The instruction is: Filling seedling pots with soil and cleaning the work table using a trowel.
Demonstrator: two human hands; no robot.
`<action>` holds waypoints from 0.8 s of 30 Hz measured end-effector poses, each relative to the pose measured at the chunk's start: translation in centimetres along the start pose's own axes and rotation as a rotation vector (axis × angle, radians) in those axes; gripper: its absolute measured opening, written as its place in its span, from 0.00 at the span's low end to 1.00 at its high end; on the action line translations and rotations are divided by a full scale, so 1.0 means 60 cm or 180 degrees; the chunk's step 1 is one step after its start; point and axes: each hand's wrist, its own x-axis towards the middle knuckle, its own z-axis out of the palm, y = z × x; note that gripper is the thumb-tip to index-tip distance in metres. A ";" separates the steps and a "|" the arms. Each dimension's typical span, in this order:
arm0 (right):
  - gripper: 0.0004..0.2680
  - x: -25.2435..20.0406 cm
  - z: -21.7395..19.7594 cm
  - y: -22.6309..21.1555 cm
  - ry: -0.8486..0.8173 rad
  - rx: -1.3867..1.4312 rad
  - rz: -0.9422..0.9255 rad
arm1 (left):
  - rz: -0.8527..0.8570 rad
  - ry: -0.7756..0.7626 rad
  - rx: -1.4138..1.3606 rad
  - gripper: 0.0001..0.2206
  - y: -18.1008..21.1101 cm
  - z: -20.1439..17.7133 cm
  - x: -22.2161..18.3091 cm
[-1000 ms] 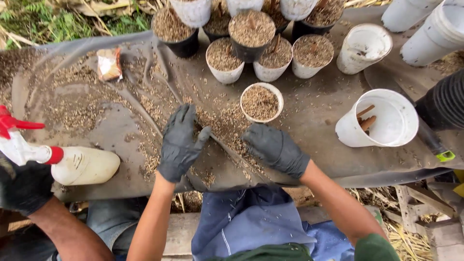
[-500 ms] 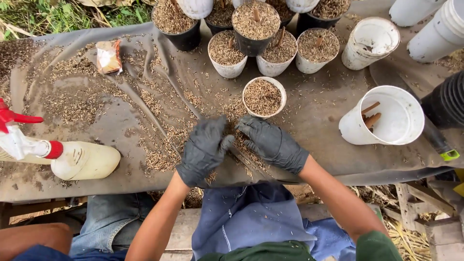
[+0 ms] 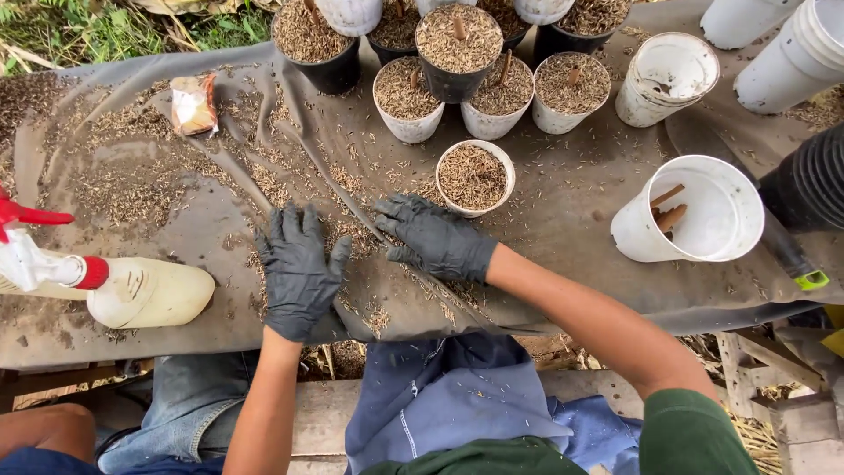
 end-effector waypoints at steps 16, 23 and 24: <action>0.32 -0.079 -0.051 -0.046 -0.0301 0.0672 0.0004 | 0.0459 -0.0285 0.0117 0.59 0.070 0.013 -0.067; 0.21 -0.102 -0.017 -0.008 0.0123 0.0329 -0.0430 | -0.0014 0.0068 -0.1525 0.33 0.135 -0.072 -0.042; 0.21 -0.103 -0.032 -0.005 0.0132 0.0330 -0.0425 | -0.0004 0.0067 -0.1521 0.33 0.113 -0.034 -0.039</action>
